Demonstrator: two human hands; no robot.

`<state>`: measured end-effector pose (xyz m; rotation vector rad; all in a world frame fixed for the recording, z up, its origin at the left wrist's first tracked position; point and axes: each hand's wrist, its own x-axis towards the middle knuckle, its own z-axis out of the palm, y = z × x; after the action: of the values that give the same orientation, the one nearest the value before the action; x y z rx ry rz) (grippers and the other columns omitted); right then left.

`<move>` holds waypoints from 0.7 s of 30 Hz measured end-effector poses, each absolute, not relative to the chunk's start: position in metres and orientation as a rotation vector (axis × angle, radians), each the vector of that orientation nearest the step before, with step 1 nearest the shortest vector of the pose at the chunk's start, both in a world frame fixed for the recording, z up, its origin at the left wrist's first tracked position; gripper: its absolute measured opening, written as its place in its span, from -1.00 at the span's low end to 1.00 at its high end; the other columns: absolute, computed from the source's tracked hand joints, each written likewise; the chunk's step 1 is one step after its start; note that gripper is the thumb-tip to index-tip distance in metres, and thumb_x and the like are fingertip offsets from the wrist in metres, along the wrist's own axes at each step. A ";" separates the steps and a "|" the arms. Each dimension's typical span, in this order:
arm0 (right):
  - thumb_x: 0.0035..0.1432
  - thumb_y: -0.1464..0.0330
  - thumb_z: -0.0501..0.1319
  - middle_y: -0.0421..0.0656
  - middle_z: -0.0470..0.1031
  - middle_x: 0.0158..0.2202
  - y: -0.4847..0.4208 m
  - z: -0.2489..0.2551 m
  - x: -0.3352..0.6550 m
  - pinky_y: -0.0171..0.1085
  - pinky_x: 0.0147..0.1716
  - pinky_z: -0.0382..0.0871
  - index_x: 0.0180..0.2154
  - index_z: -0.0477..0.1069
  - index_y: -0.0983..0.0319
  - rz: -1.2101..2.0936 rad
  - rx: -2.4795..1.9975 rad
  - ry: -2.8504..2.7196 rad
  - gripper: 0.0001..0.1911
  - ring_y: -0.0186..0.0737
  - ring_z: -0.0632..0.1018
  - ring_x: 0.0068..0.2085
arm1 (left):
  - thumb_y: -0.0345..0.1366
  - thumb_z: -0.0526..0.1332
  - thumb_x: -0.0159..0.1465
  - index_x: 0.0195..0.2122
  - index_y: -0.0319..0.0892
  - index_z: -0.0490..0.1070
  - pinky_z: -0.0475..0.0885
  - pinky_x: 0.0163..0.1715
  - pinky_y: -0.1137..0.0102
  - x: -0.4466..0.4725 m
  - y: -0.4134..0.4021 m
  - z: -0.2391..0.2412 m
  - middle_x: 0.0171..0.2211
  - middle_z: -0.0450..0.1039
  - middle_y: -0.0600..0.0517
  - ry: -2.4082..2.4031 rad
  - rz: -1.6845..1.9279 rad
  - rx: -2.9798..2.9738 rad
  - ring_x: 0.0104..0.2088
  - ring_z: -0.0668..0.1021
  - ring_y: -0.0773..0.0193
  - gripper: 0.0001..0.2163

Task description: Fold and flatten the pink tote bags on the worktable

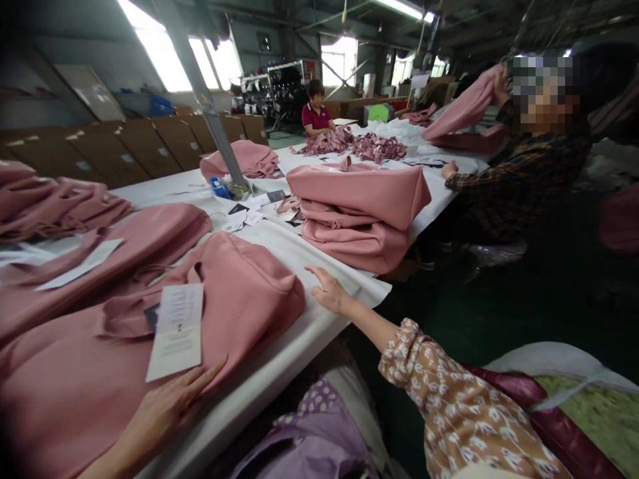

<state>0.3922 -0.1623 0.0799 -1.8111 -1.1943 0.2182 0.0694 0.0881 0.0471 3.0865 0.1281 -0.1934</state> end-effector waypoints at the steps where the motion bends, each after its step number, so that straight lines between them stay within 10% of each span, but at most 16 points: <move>1: 0.10 0.44 0.06 0.01 0.28 0.19 -0.164 0.083 0.401 -0.06 0.23 0.13 0.18 0.19 0.28 0.224 -1.817 -1.172 -0.43 -0.12 0.30 0.20 | -0.39 -0.07 0.36 0.34 0.12 -0.04 0.44 -0.20 0.43 0.067 0.092 0.045 0.04 0.41 0.01 0.106 -0.156 3.097 -0.06 0.54 0.19 -0.47; 5: 0.15 0.34 0.19 -0.09 0.40 0.11 -0.143 0.098 0.425 -0.18 0.14 0.26 0.09 0.35 0.21 0.368 -1.839 -1.122 -0.56 -0.15 0.38 0.14 | -0.39 -0.02 0.33 0.33 0.16 -0.03 0.45 -0.15 0.47 0.060 0.099 0.042 0.04 0.44 0.07 0.022 -0.050 3.113 -0.06 0.55 0.22 -0.44; 9: 0.40 0.18 -0.13 0.00 0.55 -0.25 -0.098 0.108 0.440 -0.27 -0.30 0.45 -0.09 0.45 0.35 0.511 -1.985 -0.902 -0.50 -0.14 0.57 -0.22 | -0.39 -0.02 0.33 0.33 0.20 -0.05 0.46 -0.15 0.46 0.059 0.094 0.046 0.00 0.46 0.09 0.037 -0.055 3.120 -0.07 0.55 0.24 -0.43; 15: 0.04 0.04 0.37 -0.13 0.42 -0.63 -0.046 0.104 0.433 -0.26 -0.39 0.36 -0.61 0.43 0.24 0.638 -2.130 -0.850 -0.56 -0.08 0.52 -0.40 | -0.41 -0.02 0.31 0.33 0.23 -0.12 0.46 -0.15 0.45 0.058 0.088 0.044 0.00 0.45 0.08 0.089 -0.107 3.118 -0.08 0.55 0.25 -0.40; 21: 0.22 0.31 0.27 -0.16 0.53 -0.33 -0.022 0.093 0.429 -0.21 -0.22 0.43 -0.28 0.48 0.28 0.479 -1.986 -0.832 -0.85 -0.21 0.54 -0.29 | -0.39 -0.03 0.31 0.31 0.18 0.00 0.44 -0.13 0.43 0.059 0.088 0.042 0.00 0.44 0.03 0.140 -0.203 3.084 -0.07 0.54 0.23 -0.45</move>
<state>0.4286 -0.0223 0.0926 -1.9857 -0.8316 0.4791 0.0587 0.0882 0.0415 3.0844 0.1398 -0.2031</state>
